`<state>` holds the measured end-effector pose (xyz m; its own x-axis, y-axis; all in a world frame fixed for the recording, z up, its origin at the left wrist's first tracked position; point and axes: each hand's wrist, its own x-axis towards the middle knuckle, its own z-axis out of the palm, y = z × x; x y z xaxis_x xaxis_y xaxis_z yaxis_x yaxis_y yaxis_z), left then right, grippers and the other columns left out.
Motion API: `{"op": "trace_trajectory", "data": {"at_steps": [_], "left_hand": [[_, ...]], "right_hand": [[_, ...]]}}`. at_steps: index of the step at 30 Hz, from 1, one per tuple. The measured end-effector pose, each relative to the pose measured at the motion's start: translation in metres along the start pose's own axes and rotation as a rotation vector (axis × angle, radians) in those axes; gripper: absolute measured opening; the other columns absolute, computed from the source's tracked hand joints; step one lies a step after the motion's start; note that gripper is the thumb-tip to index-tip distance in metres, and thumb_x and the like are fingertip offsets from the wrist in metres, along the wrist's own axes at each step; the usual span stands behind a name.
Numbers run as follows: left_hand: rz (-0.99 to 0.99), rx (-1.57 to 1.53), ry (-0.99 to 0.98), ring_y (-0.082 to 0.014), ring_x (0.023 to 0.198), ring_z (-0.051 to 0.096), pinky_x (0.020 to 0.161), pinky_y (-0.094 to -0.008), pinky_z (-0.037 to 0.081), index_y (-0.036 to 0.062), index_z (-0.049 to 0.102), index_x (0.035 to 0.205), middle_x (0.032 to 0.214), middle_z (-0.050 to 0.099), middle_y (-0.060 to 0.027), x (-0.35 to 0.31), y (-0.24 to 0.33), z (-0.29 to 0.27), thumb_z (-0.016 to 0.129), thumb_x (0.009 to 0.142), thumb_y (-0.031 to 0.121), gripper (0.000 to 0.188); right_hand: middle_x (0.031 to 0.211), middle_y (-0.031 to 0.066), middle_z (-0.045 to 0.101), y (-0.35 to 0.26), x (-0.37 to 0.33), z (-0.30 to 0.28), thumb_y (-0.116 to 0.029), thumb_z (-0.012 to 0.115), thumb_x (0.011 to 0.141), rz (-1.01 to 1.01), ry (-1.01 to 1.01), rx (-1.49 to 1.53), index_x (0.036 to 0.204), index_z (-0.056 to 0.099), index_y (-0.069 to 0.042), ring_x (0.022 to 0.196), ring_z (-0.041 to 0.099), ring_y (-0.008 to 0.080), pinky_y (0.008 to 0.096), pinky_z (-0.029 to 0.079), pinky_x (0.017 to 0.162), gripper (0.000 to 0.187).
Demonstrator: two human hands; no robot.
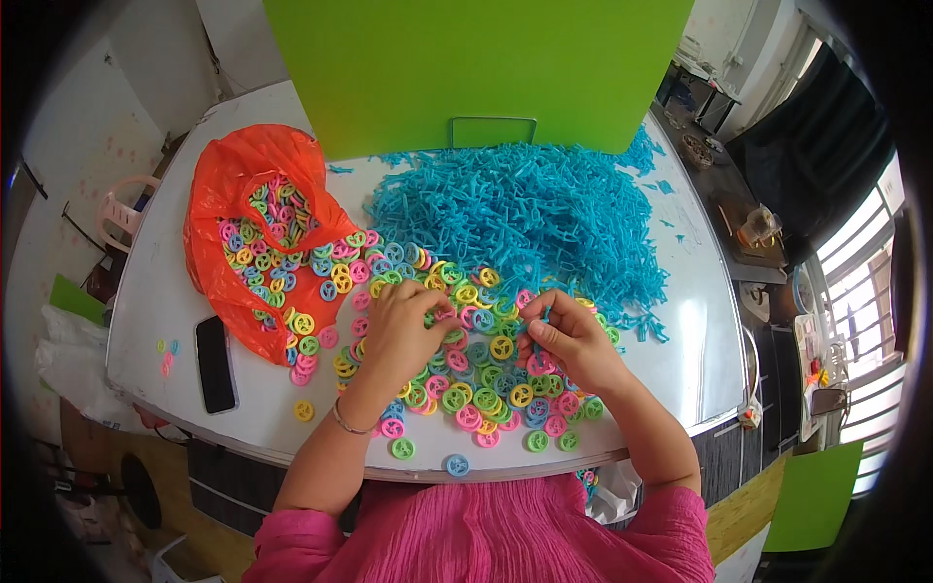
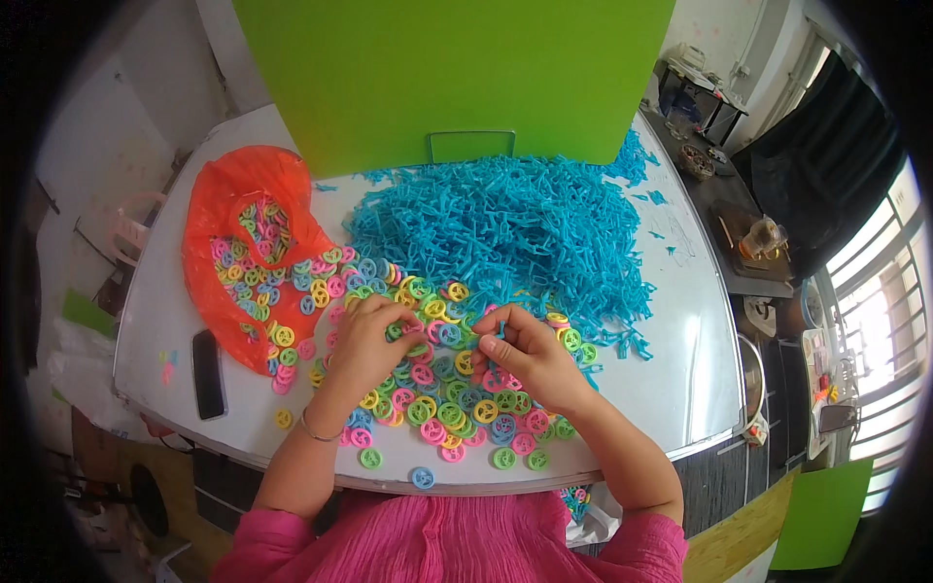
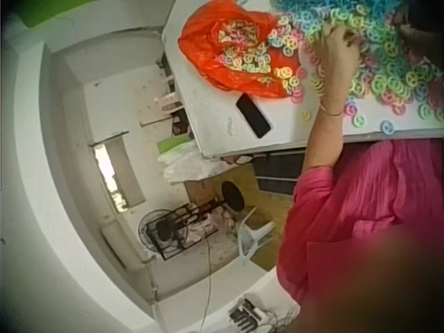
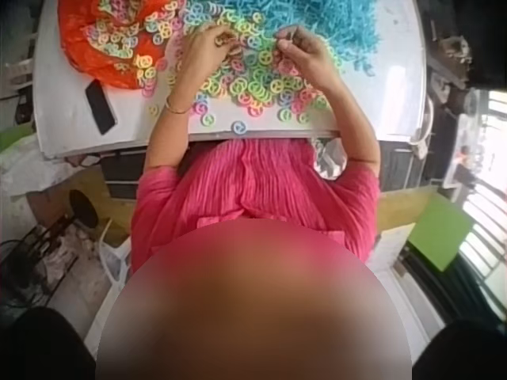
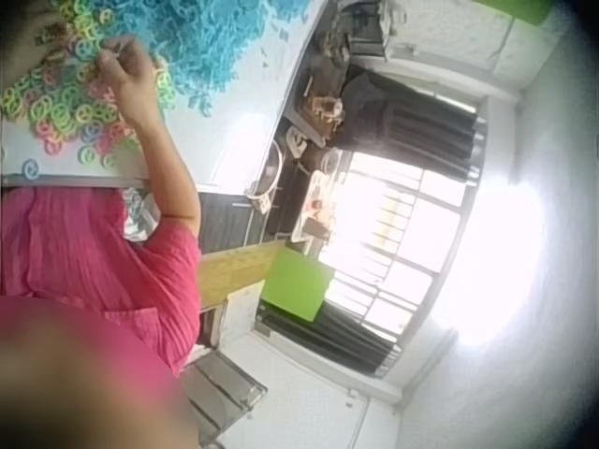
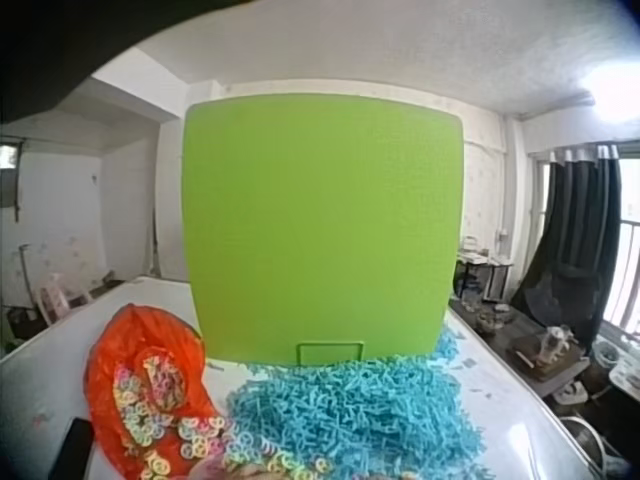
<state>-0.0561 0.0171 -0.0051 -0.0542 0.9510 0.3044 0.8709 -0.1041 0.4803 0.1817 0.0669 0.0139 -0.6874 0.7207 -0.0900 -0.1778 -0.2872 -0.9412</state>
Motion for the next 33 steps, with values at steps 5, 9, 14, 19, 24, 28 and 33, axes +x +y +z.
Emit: {"op": "trace_trajectory", "data": {"at_steps": [5, 9, 14, 19, 24, 28, 33], "left_hand": [[0.0, -0.03, 0.052, -0.0284, 0.089, 0.059, 0.081, -0.0384, 0.046, 0.0079, 0.072, 0.09, 0.09, 0.064, -0.0074, 0.001, -0.007, 0.003, 0.077, 0.074, 0.019, 0.019], [-0.008, -0.067, 0.059, -0.0283, 0.088, 0.059, 0.079, -0.038, 0.047, 0.0069, 0.072, 0.089, 0.088, 0.065, -0.0081, -0.001, -0.011, 0.006, 0.076, 0.075, 0.017, 0.018], [0.218, 0.178, 0.419, -0.0232, 0.075, 0.06, 0.069, -0.0341, 0.049, 0.0051, 0.071, 0.09, 0.085, 0.065, -0.0062, 0.007, 0.001, -0.003, 0.071, 0.082, 0.015, 0.013], [-0.267, -0.878, 0.01, -0.0096, 0.069, 0.057, 0.063, -0.0226, 0.046, 0.0048, 0.067, 0.099, 0.084, 0.064, -0.0013, -0.006, 0.031, -0.005, 0.06, 0.094, 0.021, 0.018], [-0.528, -1.436, -0.401, -0.0045, 0.072, 0.057, 0.065, -0.02, 0.048, 0.0062, 0.065, 0.103, 0.087, 0.064, 0.0015, -0.019, 0.04, 0.004, 0.056, 0.098, 0.024, 0.021], [-0.589, -1.582, -0.418, -0.0049, 0.072, 0.057, 0.065, -0.0198, 0.048, 0.0063, 0.064, 0.101, 0.086, 0.064, 0.0013, -0.019, 0.041, 0.001, 0.058, 0.097, 0.023, 0.018], [-0.551, -1.569, -0.367, -0.0066, 0.068, 0.059, 0.061, -0.0208, 0.049, 0.0074, 0.063, 0.1, 0.083, 0.065, -0.0007, -0.02, 0.044, 0.001, 0.058, 0.096, 0.017, 0.012]], "right_hand": [[0.088, 0.0076, 0.059, 0.002, 0.002, 0.0, -0.011, 0.052, 0.098, 0.02, -0.003, 0.025, 0.106, 0.05, -0.004, 0.08, 0.06, 0.0159, 0.0331, 0.053, 0.071, 0.011], [0.088, 0.0083, 0.061, 0.0, 0.003, -0.001, -0.012, 0.055, 0.097, 0.07, 0.013, 0.191, 0.106, 0.052, 0.0, 0.081, 0.061, 0.0164, 0.031, 0.053, 0.074, 0.015], [0.088, 0.0075, 0.06, 0.002, 0.003, -0.004, -0.013, 0.058, 0.096, 0.122, 0.046, 0.232, 0.106, 0.055, 0.0, 0.08, 0.061, 0.0154, 0.0302, 0.053, 0.072, 0.016], [0.09, 0.0062, 0.061, 0.008, 0.002, 0.001, -0.012, 0.06, 0.094, 0.004, 0.072, 0.053, 0.109, 0.055, 0.0, 0.08, 0.061, 0.0137, 0.0279, 0.053, 0.07, 0.019], [0.094, 0.0061, 0.061, 0.003, -0.002, 0.009, -0.011, 0.059, 0.095, -0.081, -0.011, -0.112, 0.107, 0.053, -0.002, 0.081, 0.063, 0.0151, 0.0314, 0.055, 0.069, 0.016], [0.095, 0.0071, 0.062, 0.001, -0.004, 0.012, -0.011, 0.059, 0.095, -0.062, 0.032, -0.148, 0.108, 0.051, -0.002, 0.084, 0.064, 0.0152, 0.0307, 0.055, 0.07, 0.018], [0.095, 0.0063, 0.063, 0.002, -0.008, 0.015, -0.007, 0.061, 0.093, -0.179, 0.047, -0.214, 0.103, 0.051, -0.002, 0.086, 0.063, 0.012, 0.0253, 0.052, 0.073, 0.015]]}}
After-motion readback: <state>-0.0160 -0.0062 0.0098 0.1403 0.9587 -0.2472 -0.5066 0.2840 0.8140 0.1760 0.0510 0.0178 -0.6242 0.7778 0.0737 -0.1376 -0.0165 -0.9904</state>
